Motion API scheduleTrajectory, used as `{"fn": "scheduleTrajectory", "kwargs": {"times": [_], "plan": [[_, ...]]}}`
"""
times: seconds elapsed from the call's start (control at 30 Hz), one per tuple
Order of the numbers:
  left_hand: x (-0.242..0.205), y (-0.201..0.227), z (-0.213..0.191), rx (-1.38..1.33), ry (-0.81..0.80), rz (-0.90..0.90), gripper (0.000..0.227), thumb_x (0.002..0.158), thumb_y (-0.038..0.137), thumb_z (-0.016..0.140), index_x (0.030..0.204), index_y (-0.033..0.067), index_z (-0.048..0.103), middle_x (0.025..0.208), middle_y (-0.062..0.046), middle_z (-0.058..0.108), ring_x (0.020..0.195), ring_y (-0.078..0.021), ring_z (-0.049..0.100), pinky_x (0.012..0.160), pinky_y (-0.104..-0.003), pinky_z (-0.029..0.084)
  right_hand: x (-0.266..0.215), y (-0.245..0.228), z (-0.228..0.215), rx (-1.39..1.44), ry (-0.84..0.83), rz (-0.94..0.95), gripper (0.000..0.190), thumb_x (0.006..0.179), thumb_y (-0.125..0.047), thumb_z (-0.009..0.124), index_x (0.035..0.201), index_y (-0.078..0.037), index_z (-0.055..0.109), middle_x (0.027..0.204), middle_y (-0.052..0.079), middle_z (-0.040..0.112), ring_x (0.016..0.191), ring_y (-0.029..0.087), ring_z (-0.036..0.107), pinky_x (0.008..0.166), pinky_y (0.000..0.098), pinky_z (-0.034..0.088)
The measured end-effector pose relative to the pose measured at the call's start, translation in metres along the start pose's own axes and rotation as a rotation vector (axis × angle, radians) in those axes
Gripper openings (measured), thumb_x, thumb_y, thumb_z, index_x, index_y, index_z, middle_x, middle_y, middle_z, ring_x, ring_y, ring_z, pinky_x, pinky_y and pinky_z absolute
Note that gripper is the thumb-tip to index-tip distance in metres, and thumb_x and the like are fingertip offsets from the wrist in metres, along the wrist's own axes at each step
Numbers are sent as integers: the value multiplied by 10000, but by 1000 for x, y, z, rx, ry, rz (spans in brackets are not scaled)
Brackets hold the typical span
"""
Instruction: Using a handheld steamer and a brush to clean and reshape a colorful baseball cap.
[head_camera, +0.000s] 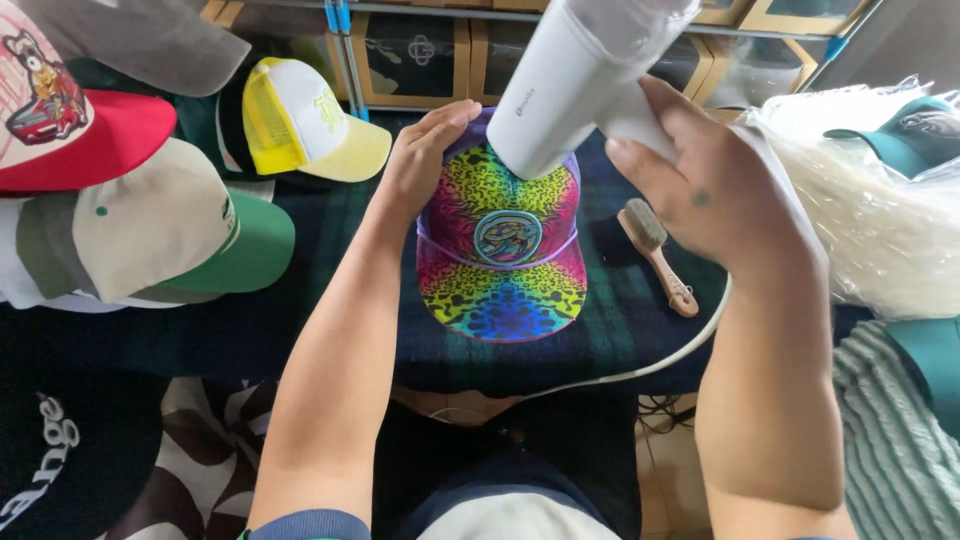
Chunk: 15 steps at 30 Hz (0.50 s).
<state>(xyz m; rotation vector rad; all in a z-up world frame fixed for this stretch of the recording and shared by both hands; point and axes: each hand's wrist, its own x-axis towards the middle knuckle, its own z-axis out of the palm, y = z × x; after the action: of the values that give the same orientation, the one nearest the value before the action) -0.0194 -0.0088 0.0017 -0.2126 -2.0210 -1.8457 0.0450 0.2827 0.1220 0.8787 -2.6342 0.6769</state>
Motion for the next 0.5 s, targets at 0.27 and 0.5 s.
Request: {"fn": "scheduleTrajectory", "kwargs": {"times": [0.27, 0.5], "plan": [[11, -27, -6, 114, -24, 180, 422, 1010, 265, 446, 1305, 83, 687, 1454, -140, 603, 1386, -252, 543, 1163, -346, 431, -59, 28, 66, 187, 292, 55, 447, 1036, -340, 559, 1422, -122, 496, 890, 78, 679, 740, 234, 657, 678, 374, 493], [16, -39, -8, 182, -45, 351, 380, 1077, 192, 403, 1294, 64, 687, 1393, -160, 642, 1341, -272, 579, 1163, -363, 455, -129, 76, 171, 586, 531, 222, 532, 943, -201, 663, 1368, 13, 427, 1041, 195, 693, 695, 231, 728, 608, 358, 584]]}}
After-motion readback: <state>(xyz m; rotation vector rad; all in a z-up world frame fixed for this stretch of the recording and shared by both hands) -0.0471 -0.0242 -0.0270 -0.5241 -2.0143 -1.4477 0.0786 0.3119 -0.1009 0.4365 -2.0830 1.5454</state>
